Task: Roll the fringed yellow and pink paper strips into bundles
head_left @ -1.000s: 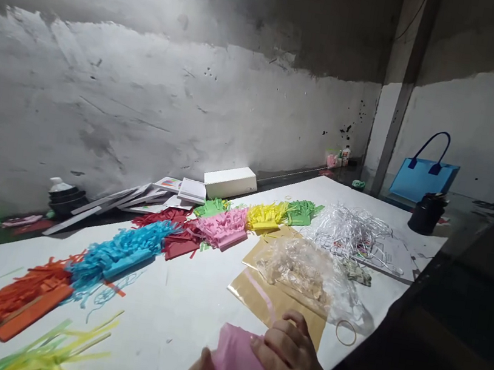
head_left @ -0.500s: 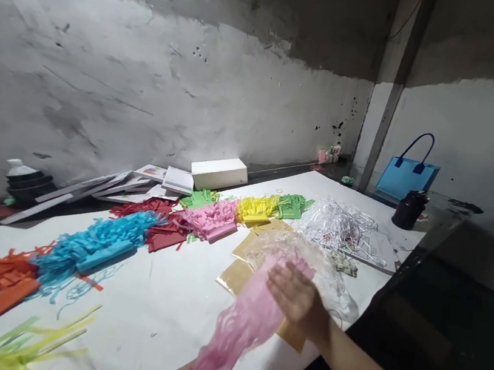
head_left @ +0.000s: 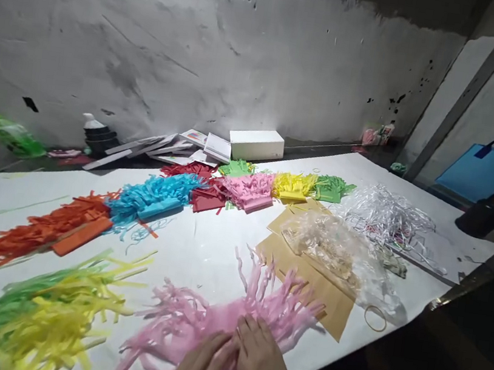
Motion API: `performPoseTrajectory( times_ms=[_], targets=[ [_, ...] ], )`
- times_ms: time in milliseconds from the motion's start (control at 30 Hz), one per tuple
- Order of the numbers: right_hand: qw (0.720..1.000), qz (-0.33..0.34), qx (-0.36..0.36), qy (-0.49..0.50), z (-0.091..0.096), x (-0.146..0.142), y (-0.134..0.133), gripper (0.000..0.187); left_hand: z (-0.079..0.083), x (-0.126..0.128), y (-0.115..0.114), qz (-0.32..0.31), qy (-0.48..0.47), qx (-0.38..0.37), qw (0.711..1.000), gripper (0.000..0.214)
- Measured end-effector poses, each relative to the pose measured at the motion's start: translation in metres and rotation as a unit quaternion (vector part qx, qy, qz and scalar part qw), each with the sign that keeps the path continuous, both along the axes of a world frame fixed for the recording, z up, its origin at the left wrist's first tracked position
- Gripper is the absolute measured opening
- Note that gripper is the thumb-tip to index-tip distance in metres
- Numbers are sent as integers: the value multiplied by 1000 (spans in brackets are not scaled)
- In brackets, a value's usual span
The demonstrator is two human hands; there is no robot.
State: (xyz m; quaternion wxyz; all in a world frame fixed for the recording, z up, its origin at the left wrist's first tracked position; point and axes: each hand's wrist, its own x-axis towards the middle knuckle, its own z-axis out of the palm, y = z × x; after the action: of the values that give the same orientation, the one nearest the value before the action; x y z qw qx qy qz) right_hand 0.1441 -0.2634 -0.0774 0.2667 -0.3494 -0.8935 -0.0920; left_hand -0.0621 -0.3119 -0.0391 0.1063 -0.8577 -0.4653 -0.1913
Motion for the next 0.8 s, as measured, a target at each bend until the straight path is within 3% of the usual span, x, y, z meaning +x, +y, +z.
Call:
performPoseTrajectory(
  times_ms=[100, 200, 300, 400, 467, 567, 633, 700, 800],
  targets=[
    [999, -31, -14, 14, 5, 9, 7, 31, -18, 28, 7, 19, 26, 48, 998, 49],
    [996, -67, -64, 10, 12, 38, 21, 49, -23, 20, 7, 10, 36, 38, 999, 44],
    [986, -103, -132, -5, 19, 86, 34, 62, -21, 9, 4, -14, 59, 26, 998, 39],
    [979, -124, -154, -45, 39, 135, 36, 60, -21, 10, 1, -3, 70, 34, 997, 37],
    [984, -121, -124, -37, 64, 153, 31, 55, -22, 15, 0, 2, 74, 41, 996, 37],
    [992, -40, -121, 15, 99, 138, 17, 56, -23, 21, 0, 2, 71, 46, 996, 35],
    [981, 121, -153, 21, 104, 106, 9, 50, -24, 21, 1, 1, 64, 68, 996, 33],
    [972, 183, -142, 46, 91, 72, 6, 38, -24, 19, 1, -1, 62, 93, 994, 34],
    [978, 160, -96, 90, 60, 44, 8, 33, -21, 15, 0, -9, 73, 65, 995, 34]
  ],
)
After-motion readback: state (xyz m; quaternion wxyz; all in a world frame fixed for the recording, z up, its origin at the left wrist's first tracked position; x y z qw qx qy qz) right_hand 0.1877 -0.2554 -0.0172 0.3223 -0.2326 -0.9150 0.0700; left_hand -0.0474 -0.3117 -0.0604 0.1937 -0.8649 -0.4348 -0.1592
